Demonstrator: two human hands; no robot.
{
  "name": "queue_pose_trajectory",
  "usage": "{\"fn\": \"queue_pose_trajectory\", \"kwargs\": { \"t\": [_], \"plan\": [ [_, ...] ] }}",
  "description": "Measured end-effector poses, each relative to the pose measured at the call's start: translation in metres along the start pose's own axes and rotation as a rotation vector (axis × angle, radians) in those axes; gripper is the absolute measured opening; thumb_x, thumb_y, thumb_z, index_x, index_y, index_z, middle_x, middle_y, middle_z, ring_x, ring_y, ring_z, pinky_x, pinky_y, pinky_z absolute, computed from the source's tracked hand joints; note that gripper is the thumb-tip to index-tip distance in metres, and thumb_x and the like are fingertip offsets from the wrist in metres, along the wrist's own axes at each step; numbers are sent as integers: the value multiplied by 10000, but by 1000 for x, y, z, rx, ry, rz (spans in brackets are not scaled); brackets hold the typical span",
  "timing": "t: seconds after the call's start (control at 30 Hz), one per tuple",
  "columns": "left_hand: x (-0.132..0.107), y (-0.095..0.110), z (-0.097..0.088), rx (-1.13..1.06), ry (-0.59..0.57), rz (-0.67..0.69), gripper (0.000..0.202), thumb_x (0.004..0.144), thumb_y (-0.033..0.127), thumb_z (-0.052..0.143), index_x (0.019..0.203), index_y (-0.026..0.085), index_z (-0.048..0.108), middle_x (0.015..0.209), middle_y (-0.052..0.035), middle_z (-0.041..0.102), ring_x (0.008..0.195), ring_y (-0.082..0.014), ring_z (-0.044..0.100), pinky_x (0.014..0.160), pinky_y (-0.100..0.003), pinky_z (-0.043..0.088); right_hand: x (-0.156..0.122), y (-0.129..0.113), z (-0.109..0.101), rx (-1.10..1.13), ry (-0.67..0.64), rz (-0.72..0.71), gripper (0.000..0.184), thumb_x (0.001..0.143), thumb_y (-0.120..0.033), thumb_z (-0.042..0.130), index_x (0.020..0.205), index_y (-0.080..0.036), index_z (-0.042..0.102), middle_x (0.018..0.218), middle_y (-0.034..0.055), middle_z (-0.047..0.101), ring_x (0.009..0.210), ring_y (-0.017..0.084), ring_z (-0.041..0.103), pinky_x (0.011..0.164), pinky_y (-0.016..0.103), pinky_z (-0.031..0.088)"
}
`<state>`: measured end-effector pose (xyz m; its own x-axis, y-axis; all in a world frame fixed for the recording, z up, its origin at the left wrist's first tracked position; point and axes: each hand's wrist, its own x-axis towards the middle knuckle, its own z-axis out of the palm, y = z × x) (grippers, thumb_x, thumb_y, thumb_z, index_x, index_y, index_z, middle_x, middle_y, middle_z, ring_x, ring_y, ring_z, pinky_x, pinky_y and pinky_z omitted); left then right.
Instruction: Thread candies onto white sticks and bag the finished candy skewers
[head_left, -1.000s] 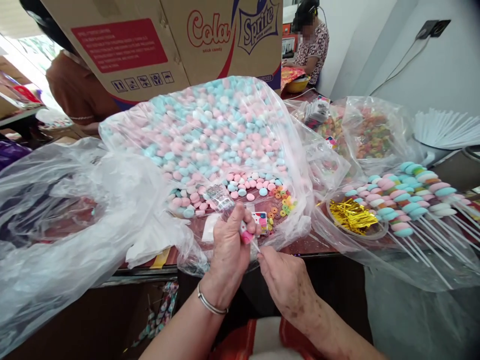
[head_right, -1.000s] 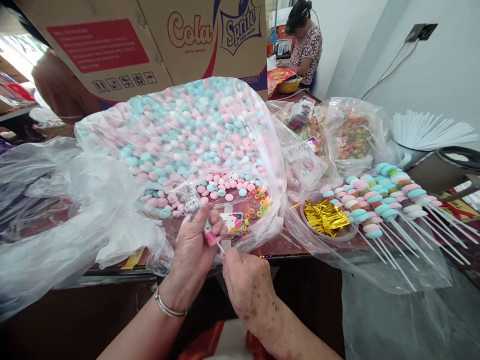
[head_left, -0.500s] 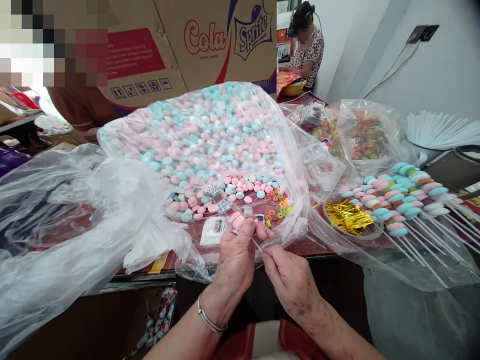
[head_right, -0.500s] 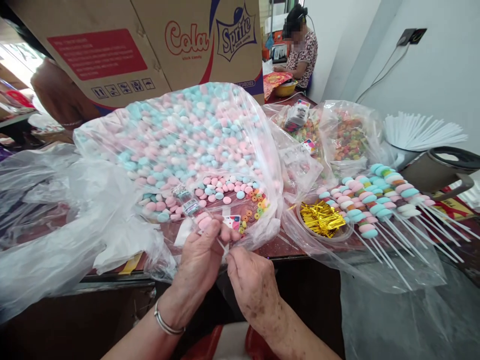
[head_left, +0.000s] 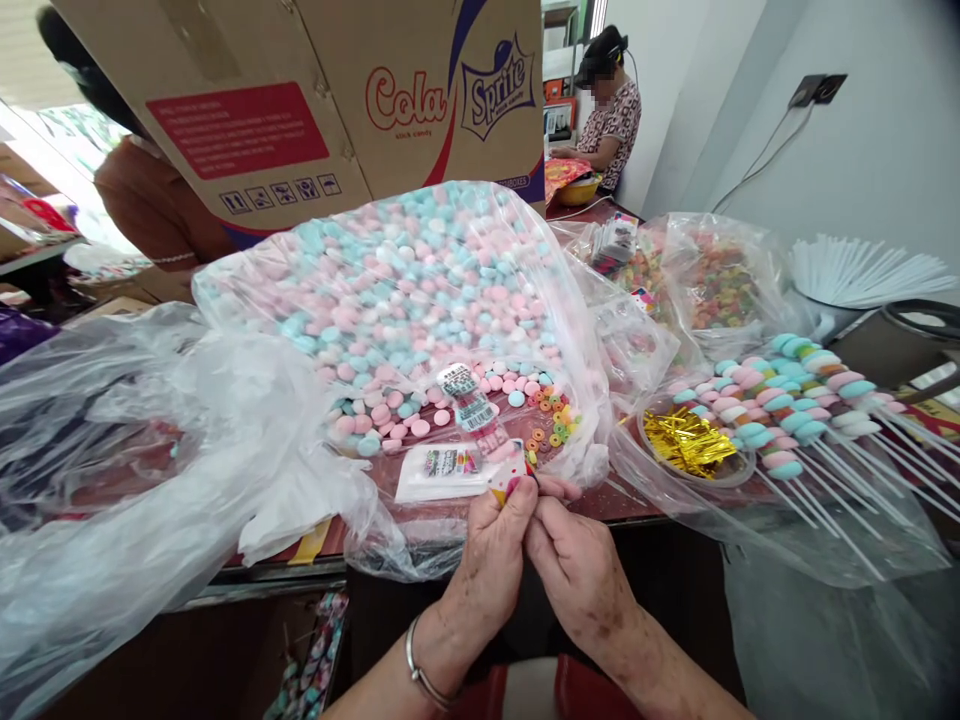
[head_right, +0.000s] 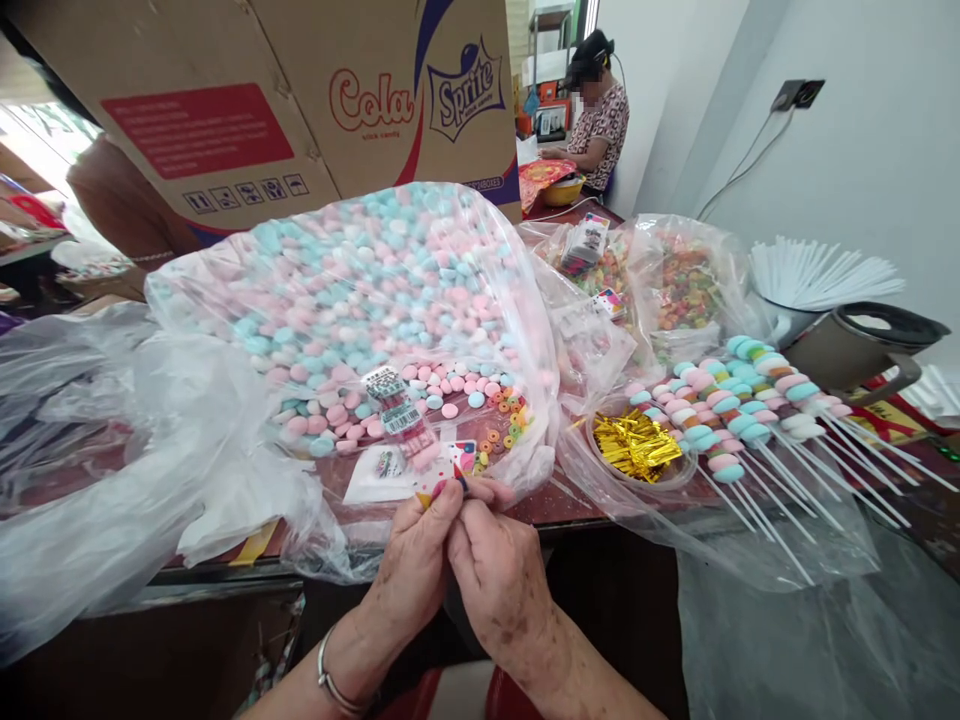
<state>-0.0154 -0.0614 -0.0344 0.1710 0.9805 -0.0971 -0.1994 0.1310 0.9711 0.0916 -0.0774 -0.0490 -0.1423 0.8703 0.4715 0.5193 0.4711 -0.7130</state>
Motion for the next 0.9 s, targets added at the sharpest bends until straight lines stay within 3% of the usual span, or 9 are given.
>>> {"fn": "queue_pose_trajectory", "kwargs": {
  "t": [0.17,0.27,0.33,0.4,0.53,0.57,0.63,0.73,0.9],
  "plan": [
    [5,-4,-6,9,97,-141,361,879,440,516,747,132,650,603,-15,597,534,-129,524,542,-243,461,20,-2,-30,-93,52,-42,257,957,-253,412,1062,-141,618,915,89,674,860,191,617,787,295,460],
    [4,-5,-2,226,89,-70,350,866,407,505,637,152,577,563,-3,544,511,-126,471,504,-244,429,33,-4,-33,-278,-28,-49,297,931,-371,459,907,-140,645,860,103,625,853,246,539,784,383,426],
    [2,-3,1,425,78,47,297,869,320,468,640,160,568,642,-35,595,589,-150,500,571,-267,449,36,-2,-27,-302,-100,-75,304,934,-323,438,752,-149,609,786,86,594,796,230,510,755,375,415],
    [-4,7,3,614,-39,100,230,857,222,449,684,163,589,696,-48,636,614,-155,510,590,-265,443,36,3,-20,-305,-95,-107,304,938,-213,391,697,-151,567,741,72,573,750,209,493,728,354,405],
    [-18,47,-4,846,-586,34,256,897,188,444,696,187,601,592,12,615,502,-113,505,494,-209,400,29,18,-13,-456,-92,-207,291,904,-94,368,683,-161,544,679,58,548,660,201,456,639,341,358],
    [-20,58,-8,869,-610,49,302,933,206,396,717,191,606,613,15,629,518,-108,536,509,-198,417,27,20,-12,-492,-128,-243,263,895,-101,391,698,-164,553,682,57,553,655,204,454,631,343,351],
    [-17,73,-18,976,-461,264,250,945,208,385,935,194,634,849,-26,692,762,-145,631,711,-229,483,25,20,-11,-511,-215,-319,181,879,-125,446,765,-168,579,722,58,580,676,209,468,647,349,356],
    [0,78,-30,1141,-383,468,360,921,236,450,1265,170,529,1242,-120,615,1138,-243,562,953,-341,438,24,13,-13,-491,-302,-420,134,871,-118,472,841,-160,596,808,73,613,739,214,493,690,358,370],
    [24,71,-33,973,-667,119,375,976,315,292,1092,191,627,800,-20,698,686,-151,643,645,-210,508,27,2,-31,-486,-408,-425,189,931,-140,435,876,-144,616,829,76,637,766,207,525,723,350,395]
  ]
}}
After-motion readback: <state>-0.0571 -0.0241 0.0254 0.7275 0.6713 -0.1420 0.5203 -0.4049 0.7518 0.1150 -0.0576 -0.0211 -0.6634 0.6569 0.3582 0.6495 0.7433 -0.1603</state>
